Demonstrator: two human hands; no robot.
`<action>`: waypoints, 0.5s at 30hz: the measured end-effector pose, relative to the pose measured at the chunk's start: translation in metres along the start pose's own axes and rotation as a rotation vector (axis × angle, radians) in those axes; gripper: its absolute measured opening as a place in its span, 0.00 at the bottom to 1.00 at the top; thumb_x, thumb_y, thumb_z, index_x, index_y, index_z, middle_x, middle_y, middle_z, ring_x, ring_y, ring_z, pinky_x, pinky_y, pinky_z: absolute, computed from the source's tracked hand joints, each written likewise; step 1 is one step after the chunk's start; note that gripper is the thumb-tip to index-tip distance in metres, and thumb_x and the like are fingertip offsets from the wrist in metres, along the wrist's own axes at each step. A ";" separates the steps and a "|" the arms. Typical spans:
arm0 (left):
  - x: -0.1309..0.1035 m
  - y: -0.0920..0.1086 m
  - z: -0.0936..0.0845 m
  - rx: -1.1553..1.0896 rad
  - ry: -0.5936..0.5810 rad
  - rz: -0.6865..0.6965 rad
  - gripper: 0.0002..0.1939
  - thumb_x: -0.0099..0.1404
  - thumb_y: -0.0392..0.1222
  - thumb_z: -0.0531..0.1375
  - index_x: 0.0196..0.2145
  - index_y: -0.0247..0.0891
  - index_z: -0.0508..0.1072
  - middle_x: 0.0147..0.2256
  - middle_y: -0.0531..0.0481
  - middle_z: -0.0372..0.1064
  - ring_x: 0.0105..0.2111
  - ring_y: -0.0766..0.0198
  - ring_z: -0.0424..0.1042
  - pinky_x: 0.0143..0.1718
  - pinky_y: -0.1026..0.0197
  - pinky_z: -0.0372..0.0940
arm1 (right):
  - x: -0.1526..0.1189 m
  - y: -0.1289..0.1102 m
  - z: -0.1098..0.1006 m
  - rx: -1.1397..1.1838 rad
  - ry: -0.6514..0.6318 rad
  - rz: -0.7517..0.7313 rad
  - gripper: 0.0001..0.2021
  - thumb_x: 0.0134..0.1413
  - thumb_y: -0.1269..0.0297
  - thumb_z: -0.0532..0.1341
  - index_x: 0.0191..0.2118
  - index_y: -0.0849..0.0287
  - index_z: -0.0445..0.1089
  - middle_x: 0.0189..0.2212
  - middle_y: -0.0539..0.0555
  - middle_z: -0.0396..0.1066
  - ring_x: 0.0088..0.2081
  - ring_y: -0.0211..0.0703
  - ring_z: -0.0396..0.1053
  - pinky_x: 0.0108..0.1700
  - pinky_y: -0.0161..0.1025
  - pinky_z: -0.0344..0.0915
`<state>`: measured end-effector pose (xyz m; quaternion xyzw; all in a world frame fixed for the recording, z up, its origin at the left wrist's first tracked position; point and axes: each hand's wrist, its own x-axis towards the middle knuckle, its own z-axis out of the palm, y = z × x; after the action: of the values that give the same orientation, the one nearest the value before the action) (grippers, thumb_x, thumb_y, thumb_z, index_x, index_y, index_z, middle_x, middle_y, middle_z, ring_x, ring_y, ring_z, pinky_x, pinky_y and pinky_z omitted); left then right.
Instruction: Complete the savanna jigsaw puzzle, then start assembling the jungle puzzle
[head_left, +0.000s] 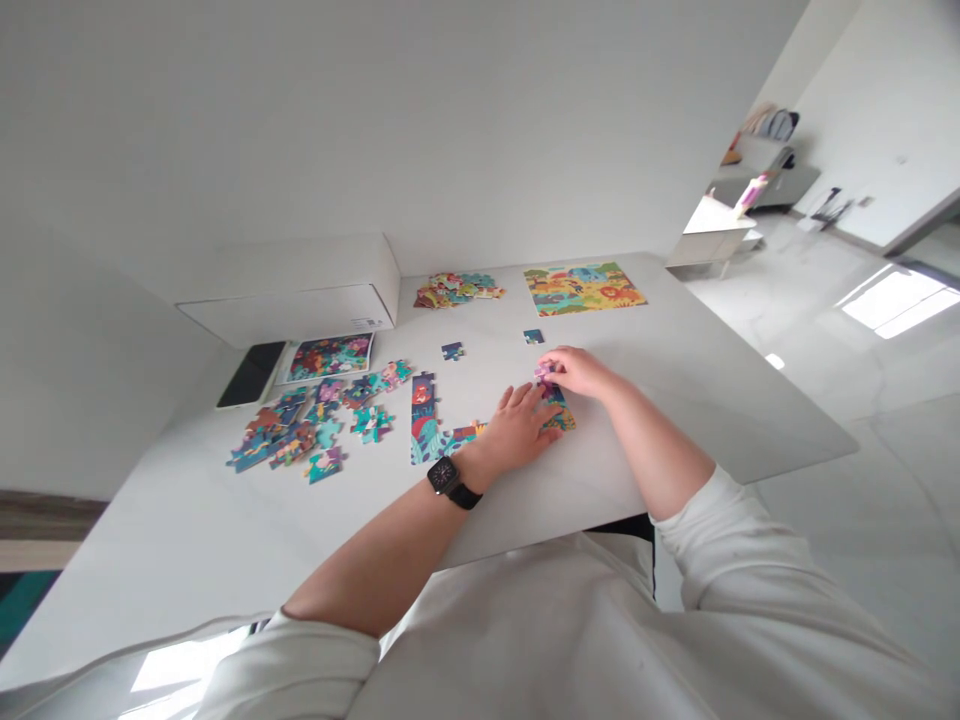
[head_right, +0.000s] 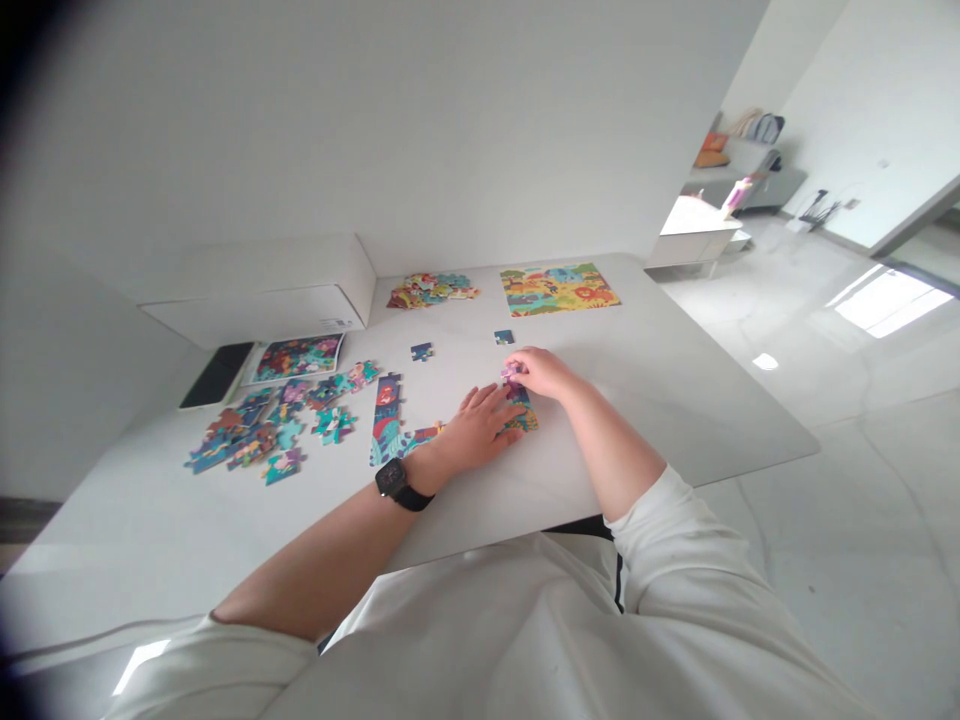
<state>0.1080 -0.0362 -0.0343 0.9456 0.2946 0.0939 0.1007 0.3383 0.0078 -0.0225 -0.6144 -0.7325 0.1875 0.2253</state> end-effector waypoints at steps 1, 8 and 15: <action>0.000 0.000 0.000 -0.002 -0.008 -0.002 0.26 0.78 0.56 0.59 0.68 0.49 0.73 0.74 0.40 0.58 0.75 0.39 0.54 0.75 0.30 0.50 | 0.000 0.000 0.000 -0.004 -0.002 -0.001 0.15 0.60 0.74 0.69 0.52 0.56 0.83 0.49 0.57 0.83 0.39 0.43 0.78 0.50 0.38 0.73; 0.002 0.001 -0.001 -0.002 -0.028 -0.009 0.27 0.78 0.57 0.57 0.69 0.50 0.73 0.75 0.39 0.58 0.74 0.40 0.56 0.75 0.30 0.51 | 0.000 0.002 0.001 -0.031 0.025 -0.019 0.15 0.58 0.74 0.71 0.49 0.56 0.84 0.48 0.58 0.81 0.39 0.43 0.77 0.50 0.40 0.73; 0.002 0.000 0.003 -0.006 -0.011 -0.012 0.26 0.78 0.57 0.58 0.69 0.51 0.73 0.74 0.40 0.58 0.74 0.40 0.57 0.74 0.30 0.52 | 0.000 0.007 0.000 -0.047 0.031 -0.014 0.15 0.55 0.72 0.73 0.48 0.54 0.85 0.45 0.56 0.79 0.37 0.41 0.75 0.48 0.38 0.72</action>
<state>0.1100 -0.0359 -0.0368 0.9441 0.2995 0.0888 0.1056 0.3439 0.0086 -0.0261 -0.6173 -0.7374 0.1594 0.2233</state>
